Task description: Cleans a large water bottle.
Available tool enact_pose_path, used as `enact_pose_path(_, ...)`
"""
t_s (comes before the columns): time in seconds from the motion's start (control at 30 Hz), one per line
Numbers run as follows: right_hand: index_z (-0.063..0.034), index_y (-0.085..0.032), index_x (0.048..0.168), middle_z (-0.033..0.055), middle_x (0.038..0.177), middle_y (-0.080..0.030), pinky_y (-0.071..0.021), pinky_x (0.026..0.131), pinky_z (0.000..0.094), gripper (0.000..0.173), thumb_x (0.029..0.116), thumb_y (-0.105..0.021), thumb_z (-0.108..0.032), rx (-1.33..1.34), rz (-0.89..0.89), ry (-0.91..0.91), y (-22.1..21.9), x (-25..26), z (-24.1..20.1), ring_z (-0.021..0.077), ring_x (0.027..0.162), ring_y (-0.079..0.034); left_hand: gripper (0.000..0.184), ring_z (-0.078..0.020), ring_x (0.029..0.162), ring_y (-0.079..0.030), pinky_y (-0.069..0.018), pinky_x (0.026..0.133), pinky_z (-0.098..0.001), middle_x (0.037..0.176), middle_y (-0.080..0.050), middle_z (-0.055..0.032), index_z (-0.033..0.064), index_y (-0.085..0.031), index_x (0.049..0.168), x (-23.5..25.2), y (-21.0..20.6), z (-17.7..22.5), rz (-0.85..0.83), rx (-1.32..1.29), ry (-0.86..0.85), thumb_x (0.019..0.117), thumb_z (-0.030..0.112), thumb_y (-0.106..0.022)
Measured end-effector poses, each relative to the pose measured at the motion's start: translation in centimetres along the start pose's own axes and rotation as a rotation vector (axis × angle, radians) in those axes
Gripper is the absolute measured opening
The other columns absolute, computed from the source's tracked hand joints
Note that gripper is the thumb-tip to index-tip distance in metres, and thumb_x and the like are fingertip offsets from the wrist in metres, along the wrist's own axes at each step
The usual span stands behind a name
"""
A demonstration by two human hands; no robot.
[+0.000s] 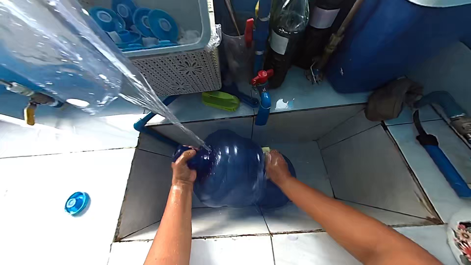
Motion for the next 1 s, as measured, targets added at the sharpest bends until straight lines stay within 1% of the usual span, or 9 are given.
enact_pose_path(0.17,0.0018,-0.074,0.117,0.0192,0.125,-0.072,-0.049,0.11,0.051,0.028,0.0961,-0.06,-0.011,0.08,0.178,0.945,-3.6,-3.7,-14.0,0.0384,0.127,-0.063,0.01,-0.0136,0.07,-0.064,-0.0572,0.067,-0.0327,0.077,-0.062,-0.0025,0.0083,-0.055,0.094,-1.0,0.4,-1.4,0.151,-0.003,0.059,0.0983,0.006,-0.047)
enact_pose_path(0.23,0.0005,-0.073,0.115,0.0172,0.118,-0.072,-0.0534,0.102,0.0483,0.023,0.0984,-0.064,-0.012,0.09,-0.068,0.677,-0.9,1.8,-15.5,0.0303,0.115,-0.068,0.014,-0.0129,0.076,-0.07,-0.0601,0.07,-0.0306,0.08,-0.07,-0.0027,0.0085,-0.058,0.093,-1.6,-0.3,-1.2,-0.069,-0.057,-0.01,0.0808,0.005,-0.053)
enact_pose_path(0.33,0.0111,-0.066,0.122,0.032,0.118,-0.068,-0.0502,0.1,0.0592,0.031,0.1044,-0.056,-0.012,0.103,-0.137,0.226,0.1,8.3,-3.9,0.0453,0.11,-0.066,0.041,-0.0187,0.091,-0.073,-0.0616,0.082,-0.0365,0.096,-0.075,-0.0082,0.007,-0.066,0.102,-0.5,0.9,-1.4,-0.284,-0.154,0.015,0.0652,0.017,-0.081)
enact_pose_path(0.43,0.0092,-0.057,0.134,0.0322,0.137,-0.058,-0.0414,0.111,0.0602,0.044,0.1103,-0.041,-0.024,-0.068,-0.306,-0.193,-1.0,6.6,8.1,0.0449,0.13,-0.055,0.018,-0.017,0.086,-0.065,-0.0564,0.079,-0.0372,0.093,-0.064,-0.008,0.003,-0.057,0.112,1.3,2.8,-0.3,0.252,0.079,0.024,0.1015,0.018,-0.056)
enact_pose_path(0.5,0.009,-0.055,0.138,0.0319,0.142,-0.054,-0.0384,0.114,0.0581,0.048,0.1123,-0.034,-0.026,-0.075,-0.321,-0.224,-0.5,4.6,7.0,0.0439,0.136,-0.051,0.039,-0.0251,0.091,-0.065,-0.0557,0.081,-0.0454,0.103,-0.066,-0.0179,-0.005,-0.057,0.126,0.3,2.0,-0.1,0.43,0.175,0.076,0.0957,0.017,-0.07)
enact_pose_path(0.63,0.0117,-0.063,0.129,0.0319,0.133,-0.062,-0.0423,0.114,0.0526,0.042,0.1085,-0.039,-0.015,0.063,0.171,0.241,1.1,0.4,-3.4,0.043,0.131,-0.057,0.053,-0.0186,0.088,-0.071,-0.0611,0.078,-0.0369,0.097,-0.073,-0.0095,0.0033,-0.062,0.11,-0.9,-0.5,-0.3,-0.24,-0.02,-0.025,0.063,0.018,-0.083)
enact_pose_path(0.77,0.0024,-0.074,0.115,0.0205,0.124,-0.072,-0.0471,0.112,0.0526,0.03,0.0978,-0.057,-0.015,-0.006,0.176,1.015,-3.0,-4.3,-13.9,0.0398,0.128,-0.062,0.009,-0.0184,0.078,-0.066,-0.0582,0.072,-0.0378,0.085,-0.065,-0.0092,0.0002,-0.058,0.104,-1.8,-0.2,-0.9,0.134,-0.073,-0.009,0.0972,0.005,-0.055)
enact_pose_path(0.9,0.0038,-0.072,0.117,0.0231,0.116,-0.071,-0.0524,0.099,0.0577,0.028,0.099,-0.066,-0.017,0.055,-0.284,0.468,0.8,5.7,-14.9,0.037,0.111,-0.068,0.048,-0.0192,0.091,-0.072,-0.0612,0.082,-0.037,0.097,-0.074,-0.0101,0.0027,-0.064,0.105,-2.7,-1.5,-0.8,-0.301,-0.162,-0.055,0.0623,0.011,-0.084)
enact_pose_path(1.0,0.0104,-0.058,0.135,0.0328,0.135,-0.059,-0.0402,0.113,0.0583,0.041,0.109,-0.047,-0.019,0.034,-0.252,0.012,-0.7,9.0,1.0,0.0451,0.13,-0.056,0.027,-0.0175,0.091,-0.071,-0.0607,0.081,-0.0363,0.096,-0.071,-0.0066,0.0063,-0.057,0.11,0.2,1.8,-0.6,-0.144,-0.089,0.0,0.0848,0.017,-0.06)
Point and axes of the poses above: each hand's wrist, its own x-axis towards the middle knuckle, its own y-axis out of the back of the hand, z = x × y, the point moved 6 cm from there along x, towards the middle knuckle
